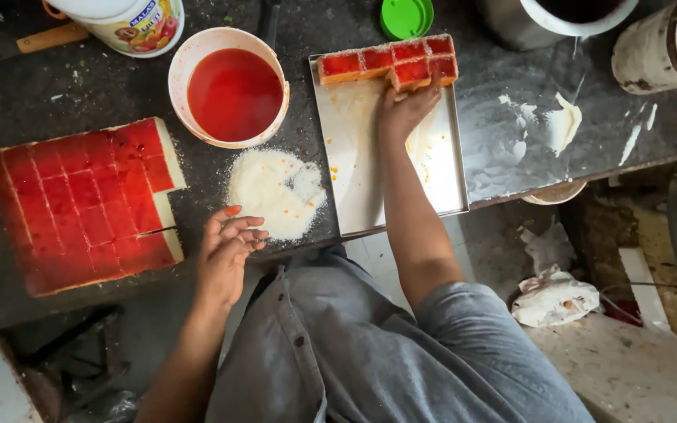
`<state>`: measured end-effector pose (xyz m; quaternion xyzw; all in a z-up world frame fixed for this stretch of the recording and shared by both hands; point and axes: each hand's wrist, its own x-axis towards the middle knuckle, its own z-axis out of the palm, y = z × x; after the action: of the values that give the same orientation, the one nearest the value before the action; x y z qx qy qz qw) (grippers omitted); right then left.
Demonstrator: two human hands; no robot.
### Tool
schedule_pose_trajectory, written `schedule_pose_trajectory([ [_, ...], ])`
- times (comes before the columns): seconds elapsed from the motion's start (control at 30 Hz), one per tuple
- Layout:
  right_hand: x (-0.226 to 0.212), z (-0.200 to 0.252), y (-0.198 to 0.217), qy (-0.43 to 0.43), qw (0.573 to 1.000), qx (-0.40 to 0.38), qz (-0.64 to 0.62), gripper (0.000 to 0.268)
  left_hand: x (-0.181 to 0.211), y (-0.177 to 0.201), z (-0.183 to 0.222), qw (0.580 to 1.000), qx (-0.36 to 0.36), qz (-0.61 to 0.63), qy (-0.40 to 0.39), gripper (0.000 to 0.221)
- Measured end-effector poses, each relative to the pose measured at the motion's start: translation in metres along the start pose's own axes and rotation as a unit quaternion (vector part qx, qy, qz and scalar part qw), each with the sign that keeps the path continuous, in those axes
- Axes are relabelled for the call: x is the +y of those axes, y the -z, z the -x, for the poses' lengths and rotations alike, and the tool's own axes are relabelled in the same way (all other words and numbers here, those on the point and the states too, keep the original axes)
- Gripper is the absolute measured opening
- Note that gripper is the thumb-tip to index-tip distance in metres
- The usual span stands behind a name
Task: The person repeatedly picks up small red rectangular blocks, dips them into a red liquid, rolls them in white granules, and places them on a metal tray. The process is repeated for multiple blocks throughout the clip.
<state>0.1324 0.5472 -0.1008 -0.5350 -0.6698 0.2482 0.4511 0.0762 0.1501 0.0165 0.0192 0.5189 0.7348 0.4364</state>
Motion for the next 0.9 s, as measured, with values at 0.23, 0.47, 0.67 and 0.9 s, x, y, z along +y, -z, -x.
schedule_pose_trajectory([
  [0.23,-0.009,0.014,-0.003,-0.158,0.985,-0.023,-0.058,0.057,0.000,0.009,0.005,1.000,-0.002,-0.002,-0.013,0.054],
  [0.47,-0.001,0.002,-0.017,-0.072,0.994,0.038,-0.079,0.058,0.001,0.020,0.003,1.000,-0.016,0.011,-0.020,0.052],
  [0.67,-0.045,0.097,0.029,0.116,0.975,-0.131,-0.134,0.044,0.007,0.049,0.010,0.998,0.002,0.040,-0.056,0.051],
  [0.9,-0.159,0.253,-0.012,0.317,0.788,-0.508,-0.142,0.083,0.025,0.096,0.030,0.995,0.050,0.057,-0.071,0.049],
])
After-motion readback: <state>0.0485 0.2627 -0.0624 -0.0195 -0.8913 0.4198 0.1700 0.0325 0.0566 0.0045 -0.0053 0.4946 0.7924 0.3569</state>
